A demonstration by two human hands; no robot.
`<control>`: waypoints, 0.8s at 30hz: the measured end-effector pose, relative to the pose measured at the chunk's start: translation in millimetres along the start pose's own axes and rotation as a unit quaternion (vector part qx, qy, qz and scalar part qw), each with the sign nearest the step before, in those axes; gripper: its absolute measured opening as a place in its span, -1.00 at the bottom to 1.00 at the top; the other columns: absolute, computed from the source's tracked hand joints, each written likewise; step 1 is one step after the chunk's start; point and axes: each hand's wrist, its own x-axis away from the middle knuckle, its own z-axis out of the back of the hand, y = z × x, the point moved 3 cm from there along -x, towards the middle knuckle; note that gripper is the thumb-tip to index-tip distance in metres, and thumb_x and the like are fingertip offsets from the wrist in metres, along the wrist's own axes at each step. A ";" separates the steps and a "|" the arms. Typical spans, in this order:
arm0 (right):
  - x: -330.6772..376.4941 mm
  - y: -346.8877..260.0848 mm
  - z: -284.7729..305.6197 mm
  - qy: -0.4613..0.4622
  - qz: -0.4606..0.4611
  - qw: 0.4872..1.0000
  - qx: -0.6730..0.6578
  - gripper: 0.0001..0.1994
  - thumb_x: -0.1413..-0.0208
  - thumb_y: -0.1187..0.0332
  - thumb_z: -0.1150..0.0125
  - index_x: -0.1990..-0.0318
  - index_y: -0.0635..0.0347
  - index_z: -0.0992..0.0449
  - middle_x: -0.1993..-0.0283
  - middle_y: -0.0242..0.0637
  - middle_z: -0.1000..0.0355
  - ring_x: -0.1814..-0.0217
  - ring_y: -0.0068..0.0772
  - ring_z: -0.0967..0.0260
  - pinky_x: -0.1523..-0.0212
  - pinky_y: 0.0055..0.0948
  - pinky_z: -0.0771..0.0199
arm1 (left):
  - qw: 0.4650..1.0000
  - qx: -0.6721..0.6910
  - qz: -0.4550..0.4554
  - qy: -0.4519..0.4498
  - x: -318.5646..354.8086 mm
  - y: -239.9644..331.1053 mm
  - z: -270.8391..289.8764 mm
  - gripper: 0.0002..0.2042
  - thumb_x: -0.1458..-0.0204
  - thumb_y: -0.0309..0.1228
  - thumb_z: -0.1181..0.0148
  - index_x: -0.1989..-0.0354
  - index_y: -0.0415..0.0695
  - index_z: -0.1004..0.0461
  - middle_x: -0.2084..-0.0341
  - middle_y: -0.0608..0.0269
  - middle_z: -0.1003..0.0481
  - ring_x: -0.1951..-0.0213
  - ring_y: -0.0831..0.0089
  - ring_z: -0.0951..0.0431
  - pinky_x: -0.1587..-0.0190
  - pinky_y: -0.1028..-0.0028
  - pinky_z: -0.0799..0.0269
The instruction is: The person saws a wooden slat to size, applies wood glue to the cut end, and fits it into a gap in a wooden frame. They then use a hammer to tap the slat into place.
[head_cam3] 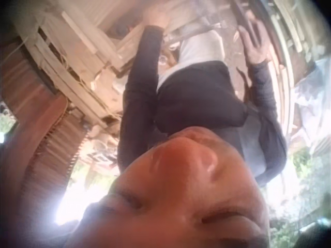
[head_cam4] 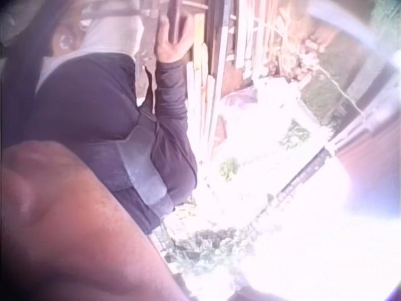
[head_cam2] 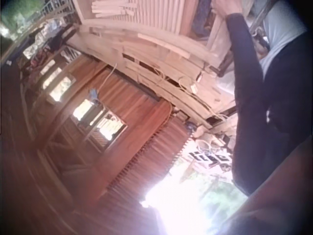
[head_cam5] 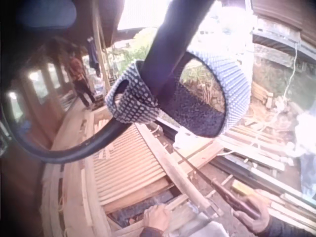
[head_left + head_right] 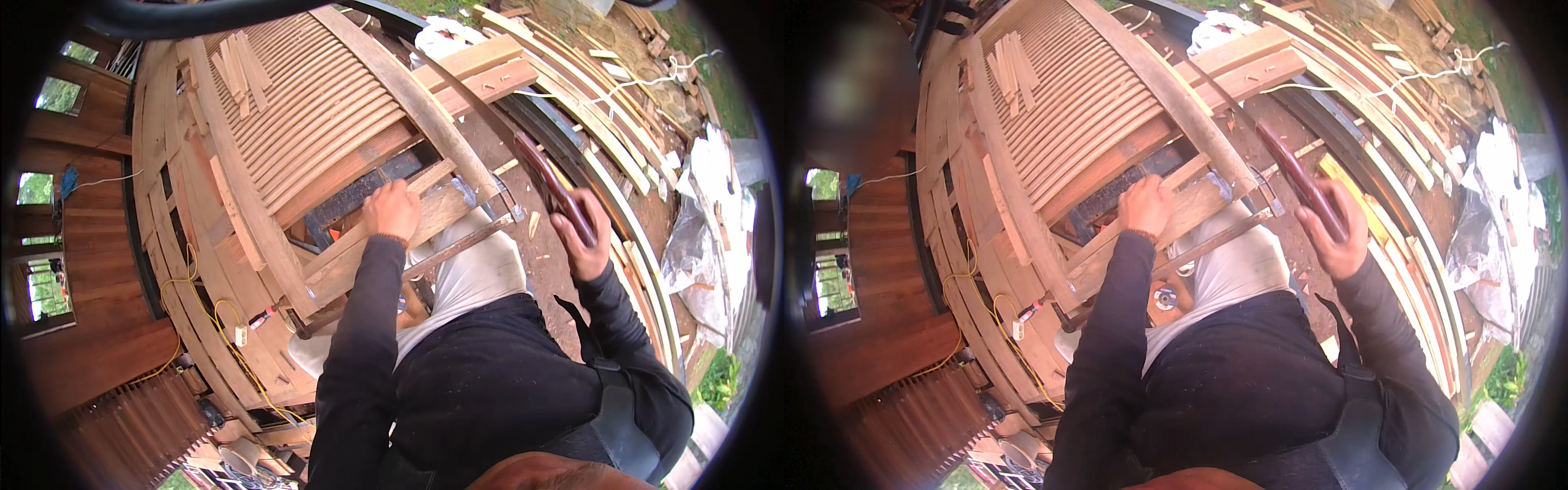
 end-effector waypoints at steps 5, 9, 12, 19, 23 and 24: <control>59.9 -3.8 10.2 -0.022 -0.062 0.991 -0.116 -0.66 -0.29 0.29 -0.36 -0.07 0.35 -0.52 0.19 -0.34 -0.50 0.21 -0.57 -0.44 0.16 -0.53 -0.45 | 0.990 0.096 0.073 -0.076 -36.0 27.9 -16.5 -0.51 -0.35 0.02 0.10 0.17 -0.15 -0.63 0.12 -0.17 -0.64 0.00 -0.18 -0.61 -0.09 -0.06 -0.47; 98.7 -5.3 14.6 -0.006 -0.125 0.981 -0.146 -0.71 -0.32 0.32 -0.35 -0.02 0.33 -0.48 0.31 -0.43 -0.49 0.37 -0.68 -0.41 0.35 -0.61 -0.41 | 0.992 0.062 0.079 -0.082 -30.0 41.6 -14.2 -0.44 -0.35 0.11 0.13 0.18 -0.12 -0.66 0.11 -0.23 -0.63 -0.01 -0.22 -0.60 -0.09 -0.06 -0.48; 113.8 -21.3 17.7 0.003 -0.154 0.974 -0.169 -0.75 -0.31 0.38 -0.32 -0.01 0.31 -0.47 0.32 -0.44 -0.48 0.38 -0.69 -0.39 0.36 -0.62 -0.39 | 0.990 0.068 0.096 -0.073 -28.7 36.9 -15.7 -0.44 -0.33 0.15 0.10 0.16 -0.08 -0.66 0.12 -0.22 -0.64 0.01 -0.23 -0.61 -0.08 -0.07 -0.49; 144.6 -32.0 28.3 -0.009 -0.155 0.984 -0.089 -0.77 -0.23 0.46 -0.31 0.00 0.30 -0.51 0.28 -0.43 -0.43 0.31 -0.63 -0.36 0.28 -0.55 -0.36 | 0.992 0.062 0.088 -0.072 -32.0 38.8 -17.3 -0.46 -0.32 0.12 0.11 0.09 -0.06 -0.67 0.10 -0.19 -0.64 -0.01 -0.22 -0.61 -0.11 -0.08 -0.48; 147.7 -45.7 27.8 -0.030 -0.173 0.979 -0.106 -0.76 -0.26 0.46 -0.29 -0.02 0.32 -0.50 0.28 -0.40 -0.46 0.32 -0.61 -0.42 0.28 -0.54 -0.43 | 0.989 0.089 0.077 -0.084 -46.5 27.6 -32.1 -0.50 -0.33 0.04 0.10 0.07 -0.08 -0.68 0.08 -0.19 -0.64 -0.02 -0.21 -0.62 -0.14 -0.06 -0.49; 150.0 -51.1 26.4 -0.034 -0.183 0.975 -0.121 -0.76 -0.27 0.46 -0.29 -0.03 0.33 -0.49 0.28 -0.39 -0.47 0.33 -0.60 -0.44 0.28 -0.54 -0.46 | 0.987 0.106 0.079 -0.095 -43.4 22.8 -41.0 -0.51 -0.33 0.02 0.09 0.07 -0.10 -0.68 0.07 -0.20 -0.64 -0.02 -0.21 -0.63 -0.15 -0.04 -0.50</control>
